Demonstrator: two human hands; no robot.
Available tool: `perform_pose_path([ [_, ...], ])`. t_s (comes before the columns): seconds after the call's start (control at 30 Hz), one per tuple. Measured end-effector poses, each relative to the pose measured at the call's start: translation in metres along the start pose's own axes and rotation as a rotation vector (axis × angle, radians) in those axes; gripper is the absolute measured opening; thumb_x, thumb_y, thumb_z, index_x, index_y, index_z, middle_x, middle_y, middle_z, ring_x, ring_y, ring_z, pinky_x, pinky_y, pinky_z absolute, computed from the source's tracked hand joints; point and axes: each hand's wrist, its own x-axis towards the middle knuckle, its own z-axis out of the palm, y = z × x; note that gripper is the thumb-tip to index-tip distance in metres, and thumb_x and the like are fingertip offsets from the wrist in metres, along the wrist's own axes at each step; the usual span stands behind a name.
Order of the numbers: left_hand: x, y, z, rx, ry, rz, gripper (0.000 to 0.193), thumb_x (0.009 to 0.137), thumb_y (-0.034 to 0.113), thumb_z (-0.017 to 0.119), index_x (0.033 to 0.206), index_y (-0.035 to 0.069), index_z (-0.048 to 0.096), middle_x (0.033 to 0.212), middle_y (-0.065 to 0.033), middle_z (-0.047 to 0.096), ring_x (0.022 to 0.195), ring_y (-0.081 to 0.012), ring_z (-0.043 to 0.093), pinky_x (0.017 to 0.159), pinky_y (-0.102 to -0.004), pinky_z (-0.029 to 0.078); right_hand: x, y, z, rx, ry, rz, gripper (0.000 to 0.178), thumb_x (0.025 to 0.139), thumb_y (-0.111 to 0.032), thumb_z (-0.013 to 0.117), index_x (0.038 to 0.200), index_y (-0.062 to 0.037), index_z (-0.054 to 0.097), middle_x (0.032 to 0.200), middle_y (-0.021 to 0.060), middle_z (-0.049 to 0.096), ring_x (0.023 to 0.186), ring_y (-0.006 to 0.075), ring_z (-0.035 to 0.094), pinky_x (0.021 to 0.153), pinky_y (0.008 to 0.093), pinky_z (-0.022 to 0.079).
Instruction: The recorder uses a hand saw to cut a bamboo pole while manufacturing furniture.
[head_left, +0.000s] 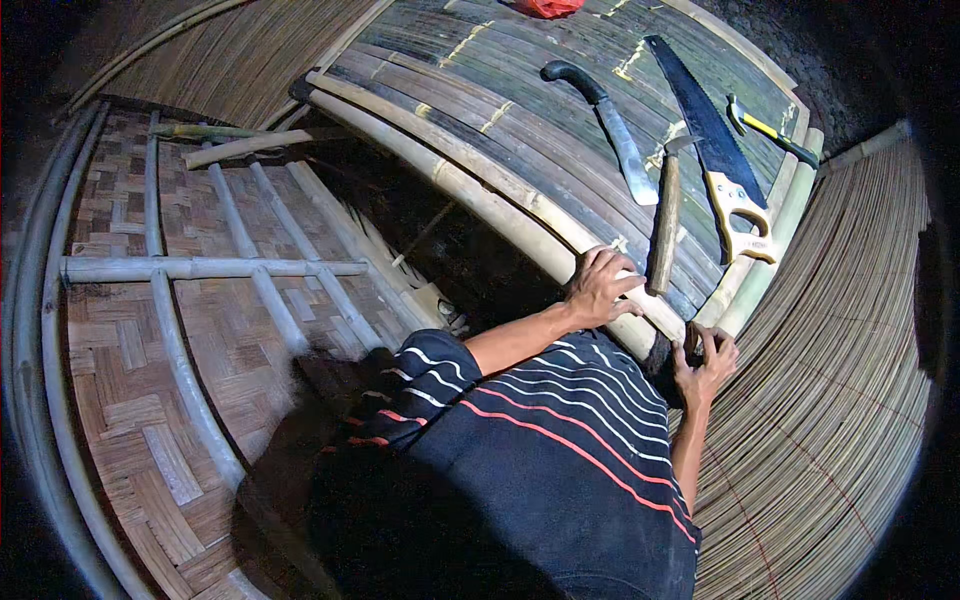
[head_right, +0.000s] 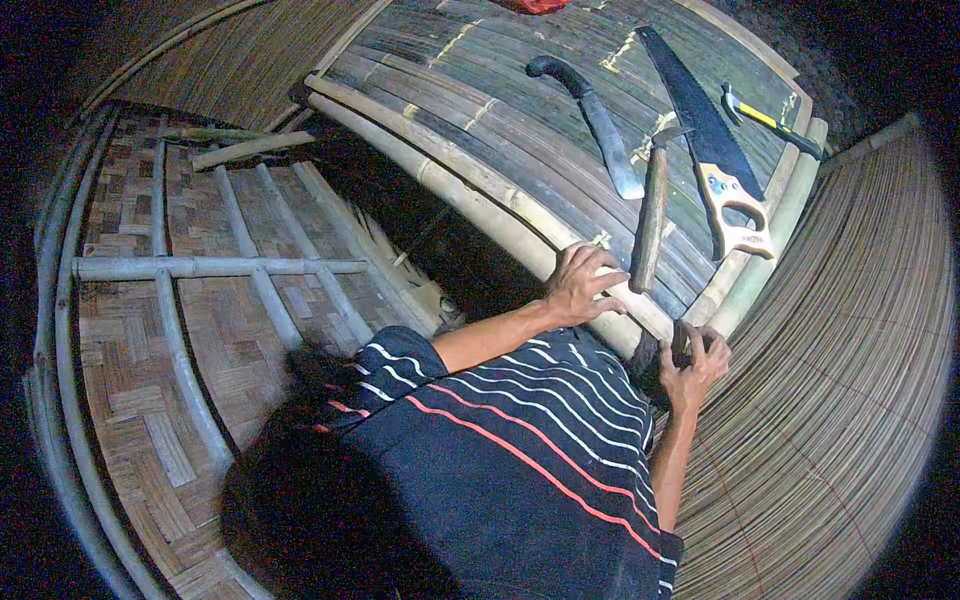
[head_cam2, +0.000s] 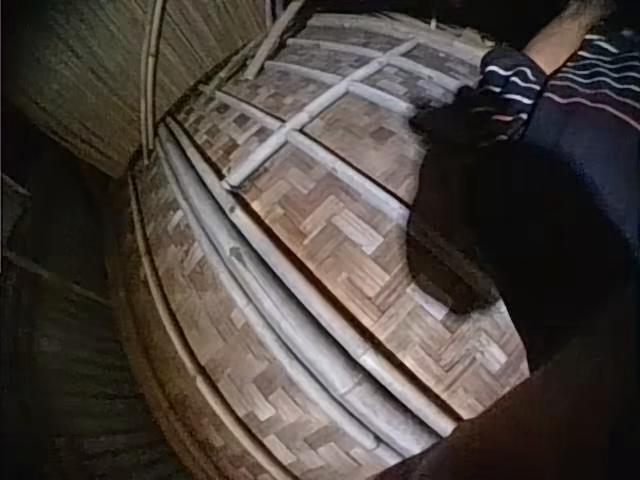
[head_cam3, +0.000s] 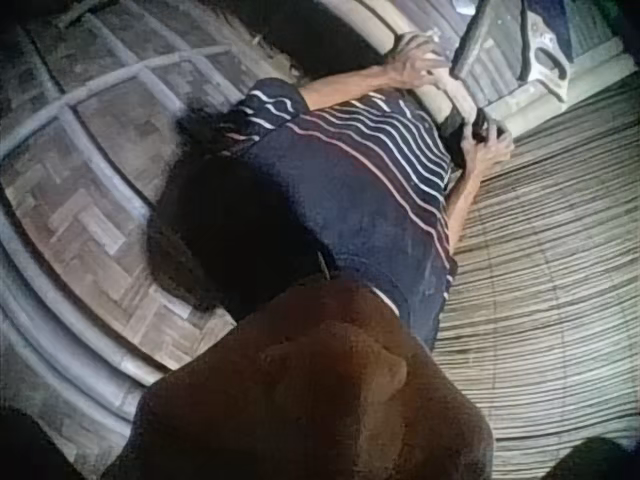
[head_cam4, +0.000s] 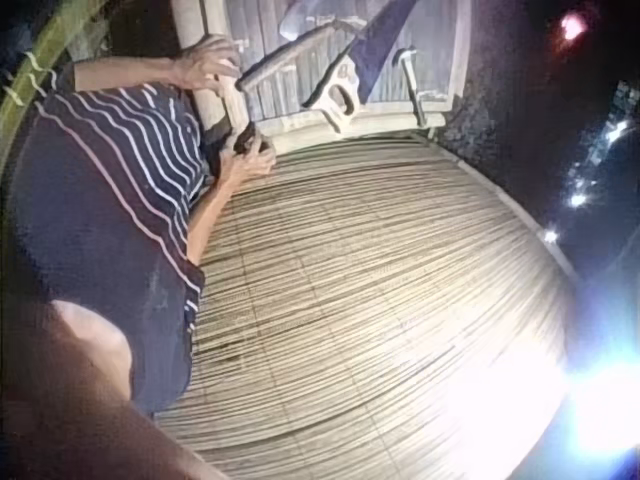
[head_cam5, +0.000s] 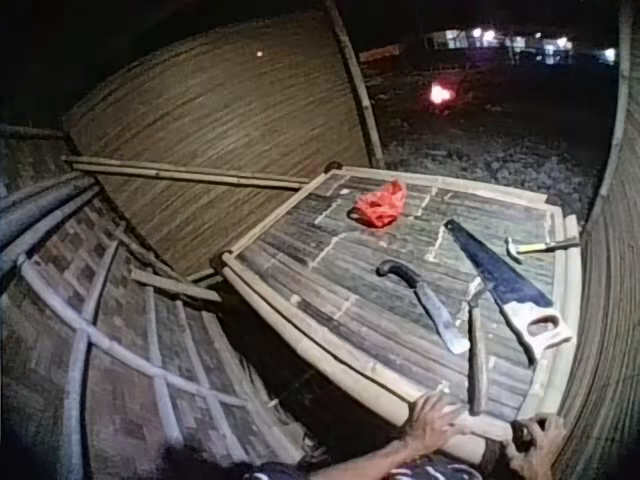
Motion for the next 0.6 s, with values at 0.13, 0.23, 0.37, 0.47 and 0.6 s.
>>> perform_pose_path([
  [0.13,0.005,-0.003,-0.006,-0.123,-0.002,-0.082,0.056,0.072,0.050,0.088,0.118,0.019,0.078,0.120,-0.0113,0.063,0.121,-0.0330,0.053,0.107,-0.0496,0.039,0.001,-0.006,0.000,-0.035,0.073,-0.088,0.050,0.073,-0.030,0.087,0.119,-0.0153,0.075,0.115,0.0098,0.062,0.116,0.0320,0.055,0.102,0.0497,0.038],
  [0.23,0.023,-0.013,-0.029,-0.465,0.503,-0.615,0.051,0.081,0.030,0.087,0.124,0.008,0.071,0.127,-0.0197,0.057,0.119,-0.0373,0.055,0.105,-0.0494,0.045,0.012,-0.034,0.004,-0.027,0.162,-0.219,0.045,0.082,-0.032,0.083,0.121,-0.0128,0.074,0.117,0.0118,0.066,0.111,0.0306,0.060,0.102,0.0485,0.039],
  [0.37,0.027,-0.083,-0.064,-0.209,0.865,-0.971,0.053,0.088,0.023,0.081,0.127,-0.007,0.062,0.120,-0.0218,0.061,0.099,-0.0310,0.063,0.091,-0.0403,0.053,0.027,-0.076,0.038,-0.071,0.010,-0.249,0.066,0.088,-0.033,0.078,0.144,-0.0052,0.056,0.126,0.0182,0.063,0.115,0.0369,0.058,0.107,0.0516,0.040],
  [0.47,0.028,-0.101,-0.074,-0.351,0.872,-1.172,0.057,0.089,0.019,0.080,0.133,-0.008,0.055,0.121,-0.0202,0.063,0.102,-0.0274,0.064,0.087,-0.0390,0.055,0.021,-0.072,0.057,-0.080,-0.142,-0.131,0.080,0.088,-0.035,0.078,0.153,-0.0031,0.044,0.125,0.0190,0.060,0.115,0.0373,0.056,0.104,0.0526,0.041],
  [0.6,0.010,-0.158,-0.049,-0.626,0.884,-1.274,0.067,0.089,0.016,0.080,0.141,-0.007,0.045,0.123,-0.0182,0.065,0.106,-0.0252,0.065,0.082,-0.0371,0.056,0.033,-0.064,0.060,0.026,-0.108,-0.167,0.088,0.082,-0.036,0.083,0.153,-0.0024,0.043,0.113,0.0182,0.059,0.108,0.0380,0.055,0.094,0.0517,0.042],
])
